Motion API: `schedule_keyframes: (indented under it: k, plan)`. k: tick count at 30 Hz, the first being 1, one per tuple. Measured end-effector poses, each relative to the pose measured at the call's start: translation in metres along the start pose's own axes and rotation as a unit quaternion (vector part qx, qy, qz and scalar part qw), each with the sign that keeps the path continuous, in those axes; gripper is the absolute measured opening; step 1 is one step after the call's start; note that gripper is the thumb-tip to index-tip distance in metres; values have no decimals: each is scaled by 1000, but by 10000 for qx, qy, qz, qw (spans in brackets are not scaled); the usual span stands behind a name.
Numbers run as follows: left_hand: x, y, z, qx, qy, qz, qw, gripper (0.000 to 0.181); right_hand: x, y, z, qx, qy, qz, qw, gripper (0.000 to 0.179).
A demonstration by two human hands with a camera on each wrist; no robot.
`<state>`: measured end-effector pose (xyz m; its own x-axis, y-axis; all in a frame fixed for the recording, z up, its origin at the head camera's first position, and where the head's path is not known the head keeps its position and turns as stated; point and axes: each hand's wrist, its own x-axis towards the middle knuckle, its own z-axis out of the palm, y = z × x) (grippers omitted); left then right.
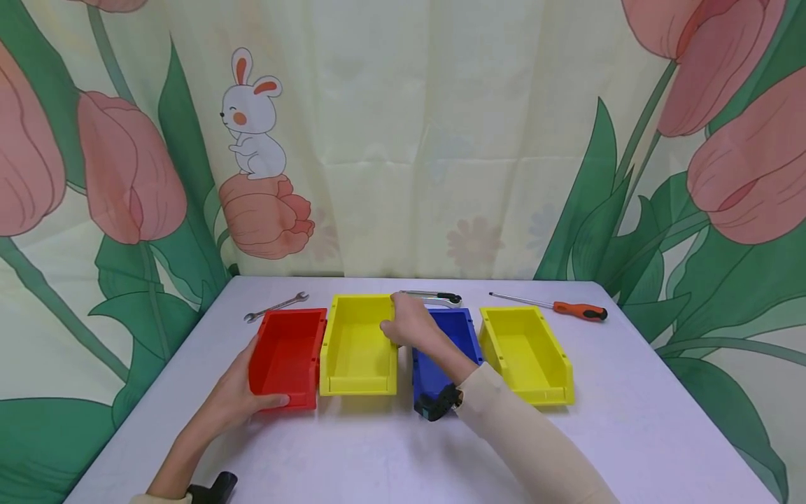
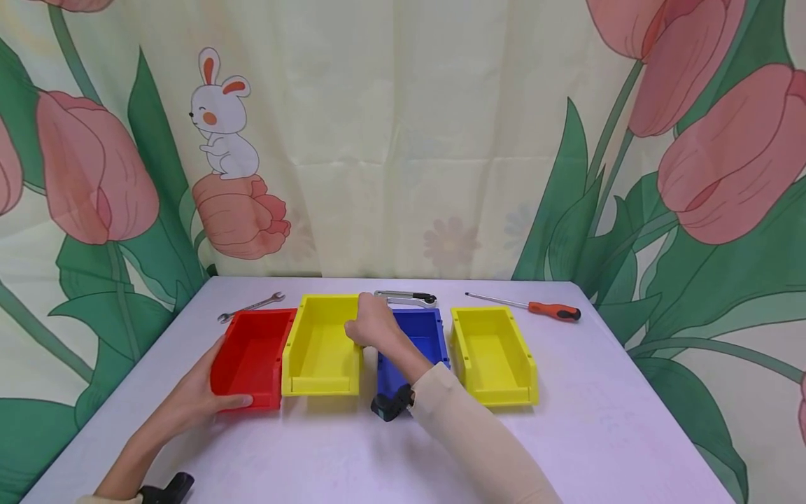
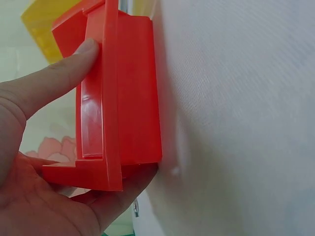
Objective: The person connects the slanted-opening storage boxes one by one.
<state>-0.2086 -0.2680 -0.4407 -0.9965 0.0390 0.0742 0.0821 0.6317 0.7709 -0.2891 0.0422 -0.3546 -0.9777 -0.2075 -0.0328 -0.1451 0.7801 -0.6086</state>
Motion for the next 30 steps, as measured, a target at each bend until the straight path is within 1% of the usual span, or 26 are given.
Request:
schedule_keyframes:
  k: [4, 7, 14, 22, 30]
  plan:
    - [2, 0, 1, -12, 2, -32, 10000, 135, 2, -6, -4, 17, 51, -8, 10000, 62]
    - [3, 0, 2, -13, -4, -49, 10000, 135, 2, -9, -7, 79, 15, -22, 10000, 61]
    - [4, 2, 2, -48, 49, 56, 10000, 131, 2, -13, -11, 269, -60, -62, 9996, 59]
    - [6, 3, 3, -51, -42, -88, 9999, 134, 5, -18, -15, 407, -74, 147, 9990, 60]
    - [7, 4, 4, 8, -76, -202, 9998, 136, 7, -16, -14, 485, -137, 206, 9985, 61]
